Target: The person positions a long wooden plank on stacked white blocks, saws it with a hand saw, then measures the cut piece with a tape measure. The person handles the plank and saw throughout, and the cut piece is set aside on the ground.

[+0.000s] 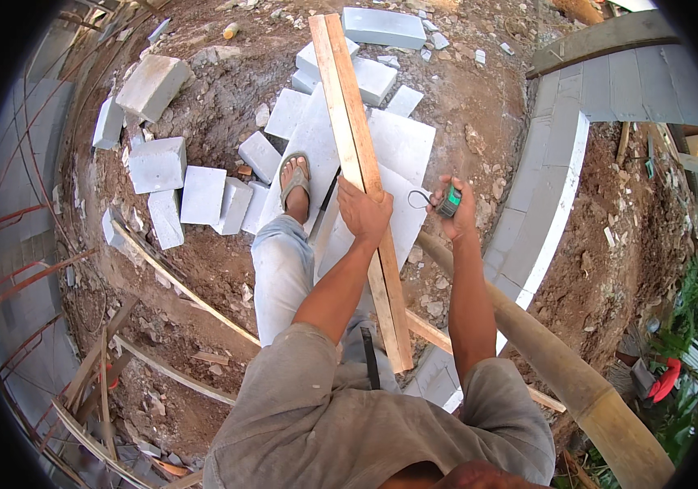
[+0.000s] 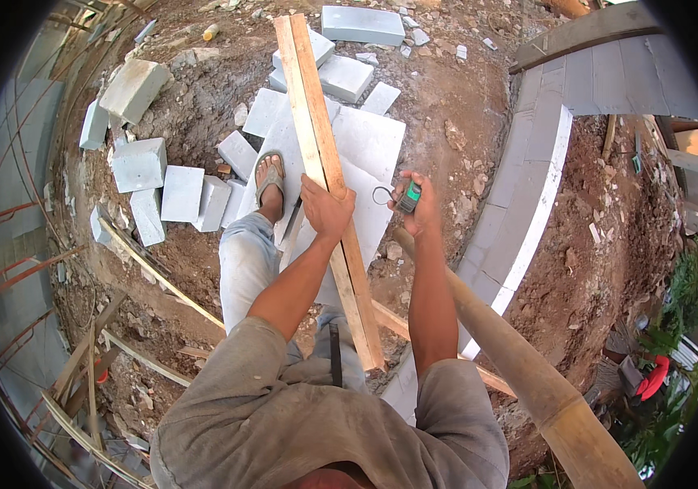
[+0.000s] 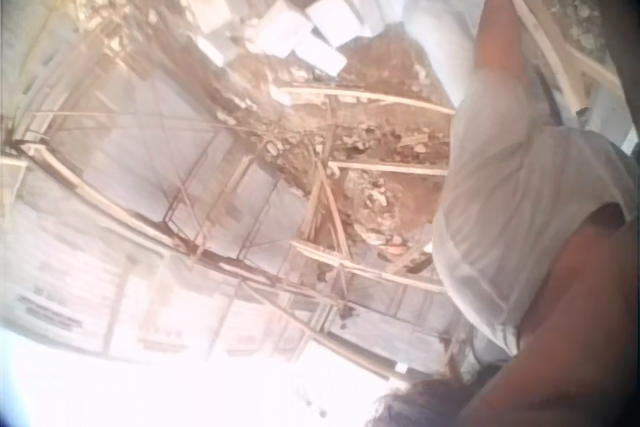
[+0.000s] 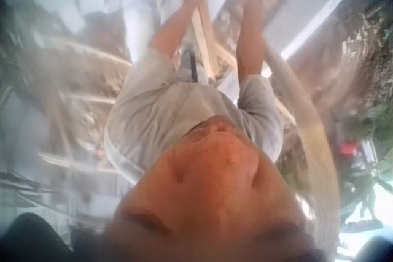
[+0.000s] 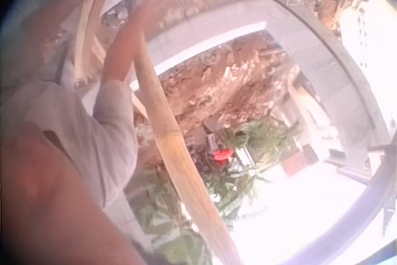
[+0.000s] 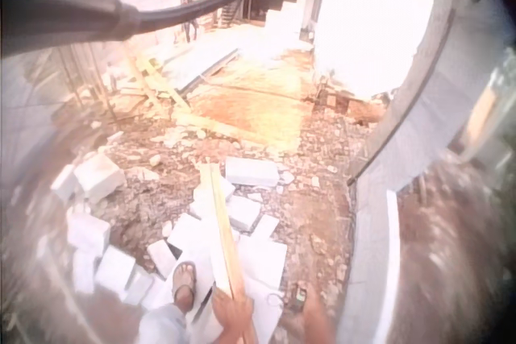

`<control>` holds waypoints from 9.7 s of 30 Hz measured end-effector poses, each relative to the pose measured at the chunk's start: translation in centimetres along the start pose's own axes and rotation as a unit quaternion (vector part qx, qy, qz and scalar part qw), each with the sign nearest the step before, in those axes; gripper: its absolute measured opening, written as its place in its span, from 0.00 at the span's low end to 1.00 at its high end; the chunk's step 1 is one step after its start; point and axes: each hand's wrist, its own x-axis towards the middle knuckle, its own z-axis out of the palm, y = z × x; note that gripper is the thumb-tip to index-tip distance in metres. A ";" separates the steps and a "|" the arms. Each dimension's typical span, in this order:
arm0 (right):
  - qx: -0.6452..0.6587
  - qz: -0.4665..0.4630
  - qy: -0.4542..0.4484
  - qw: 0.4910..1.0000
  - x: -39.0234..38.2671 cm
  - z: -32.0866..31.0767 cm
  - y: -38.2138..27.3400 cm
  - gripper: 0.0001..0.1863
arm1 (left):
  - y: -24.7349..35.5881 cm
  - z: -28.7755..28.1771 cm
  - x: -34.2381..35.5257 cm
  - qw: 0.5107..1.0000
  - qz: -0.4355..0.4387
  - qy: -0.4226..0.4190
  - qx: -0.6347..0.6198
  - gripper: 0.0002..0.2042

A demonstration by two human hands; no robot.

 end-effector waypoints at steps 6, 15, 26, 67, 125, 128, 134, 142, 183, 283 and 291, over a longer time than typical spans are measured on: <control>0.004 0.058 0.009 0.998 -10.4 -7.5 7.1 0.16 | 1.9 0.7 1.1 0.998 0.045 -0.024 0.035 0.52; -0.102 0.000 -0.021 0.995 -14.7 -7.6 9.7 0.11 | 2.0 -1.0 2.5 0.992 0.066 -0.087 0.064 0.55; -0.128 -0.017 0.012 0.992 -16.3 -4.5 10.3 0.11 | 0.8 -3.1 -1.9 0.970 0.131 -0.184 0.094 0.59; -0.636 -0.229 0.060 0.734 -10.2 -9.1 4.4 0.19 | -8.7 -6.7 -10.0 0.984 0.002 -0.167 -0.067 0.55; -0.663 -0.275 0.129 0.684 -8.8 -2.7 12.2 0.18 | -6.1 -6.2 -10.0 0.962 0.119 -0.163 0.186 0.58; -0.662 -0.280 0.116 0.685 -8.6 -3.0 12.1 0.17 | -6.2 -5.9 -10.0 0.961 0.113 -0.166 0.191 0.59; -0.660 -0.269 0.117 0.692 -8.8 -2.8 11.9 0.17 | -6.0 -6.0 -9.9 0.960 0.117 -0.168 0.190 0.58; -0.655 -0.264 0.139 0.694 -9.3 -2.2 12.2 0.18 | -6.3 -5.9 -10.0 0.961 0.128 -0.157 0.188 0.56; -0.188 -0.021 0.257 0.948 -9.1 -3.0 13.7 0.35 | -7.9 -5.4 -10.8 0.982 0.079 -0.112 0.128 0.61; -0.289 0.175 -0.039 0.940 -20.2 -2.5 33.2 0.48 | -15.6 -11.3 -13.4 0.991 -0.058 -0.106 0.057 0.34; -0.388 0.069 -0.008 0.919 -21.0 -2.2 33.3 0.46 | -17.1 -11.2 -14.2 0.991 -0.004 -0.128 0.028 0.32</control>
